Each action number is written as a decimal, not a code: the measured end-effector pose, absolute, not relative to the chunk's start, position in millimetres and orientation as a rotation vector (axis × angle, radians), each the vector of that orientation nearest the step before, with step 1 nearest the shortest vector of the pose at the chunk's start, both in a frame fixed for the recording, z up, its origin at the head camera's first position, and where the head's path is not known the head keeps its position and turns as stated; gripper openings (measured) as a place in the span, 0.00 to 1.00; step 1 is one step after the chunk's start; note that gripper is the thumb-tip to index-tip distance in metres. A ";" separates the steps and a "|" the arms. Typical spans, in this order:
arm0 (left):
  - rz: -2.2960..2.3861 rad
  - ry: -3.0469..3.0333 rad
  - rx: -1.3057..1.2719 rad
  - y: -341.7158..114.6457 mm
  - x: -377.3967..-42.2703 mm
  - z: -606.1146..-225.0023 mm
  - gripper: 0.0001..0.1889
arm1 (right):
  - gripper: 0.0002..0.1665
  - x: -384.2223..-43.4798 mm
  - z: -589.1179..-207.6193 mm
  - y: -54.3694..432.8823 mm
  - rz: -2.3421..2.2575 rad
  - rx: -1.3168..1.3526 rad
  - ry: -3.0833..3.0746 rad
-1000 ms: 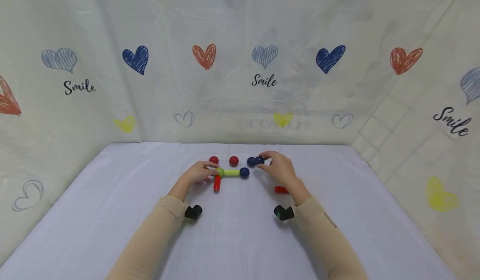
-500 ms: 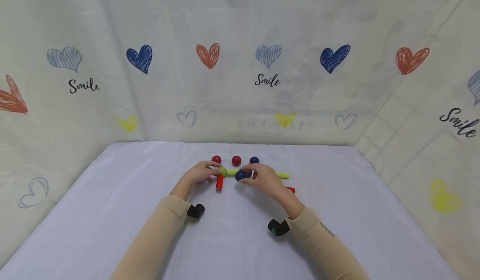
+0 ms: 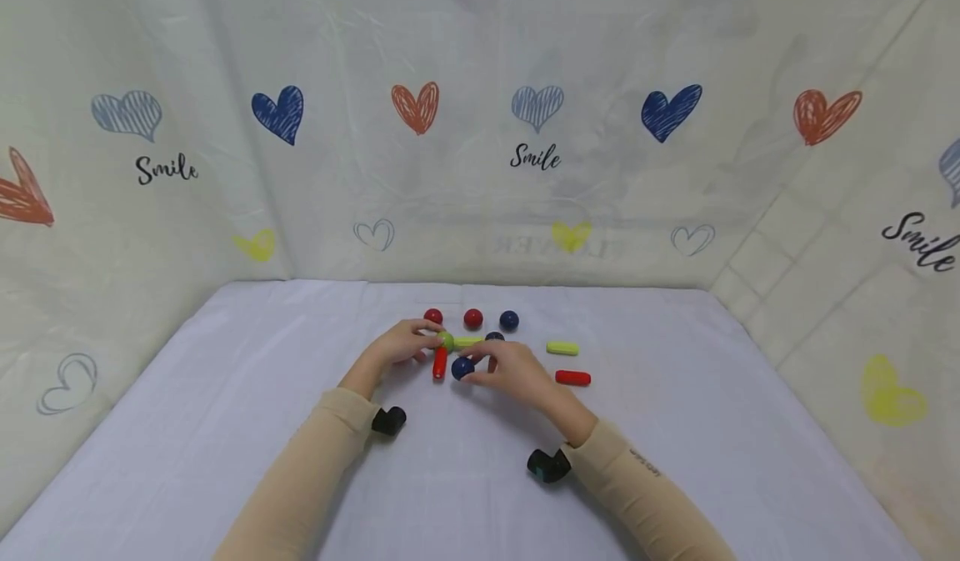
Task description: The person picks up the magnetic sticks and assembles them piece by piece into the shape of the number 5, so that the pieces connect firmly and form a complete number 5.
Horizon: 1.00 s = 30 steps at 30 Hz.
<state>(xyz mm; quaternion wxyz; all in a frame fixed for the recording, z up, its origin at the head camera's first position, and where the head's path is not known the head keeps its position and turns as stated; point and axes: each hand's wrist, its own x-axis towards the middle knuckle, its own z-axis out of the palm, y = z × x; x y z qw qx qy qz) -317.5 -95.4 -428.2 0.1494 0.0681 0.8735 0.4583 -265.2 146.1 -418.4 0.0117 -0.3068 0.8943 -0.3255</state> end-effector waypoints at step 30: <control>1.291 2.495 0.224 -95.8 -317.4 -426.0 0.20 | 0.21 -267.5 -427.3 120.3 -0.851 -1.283 2.637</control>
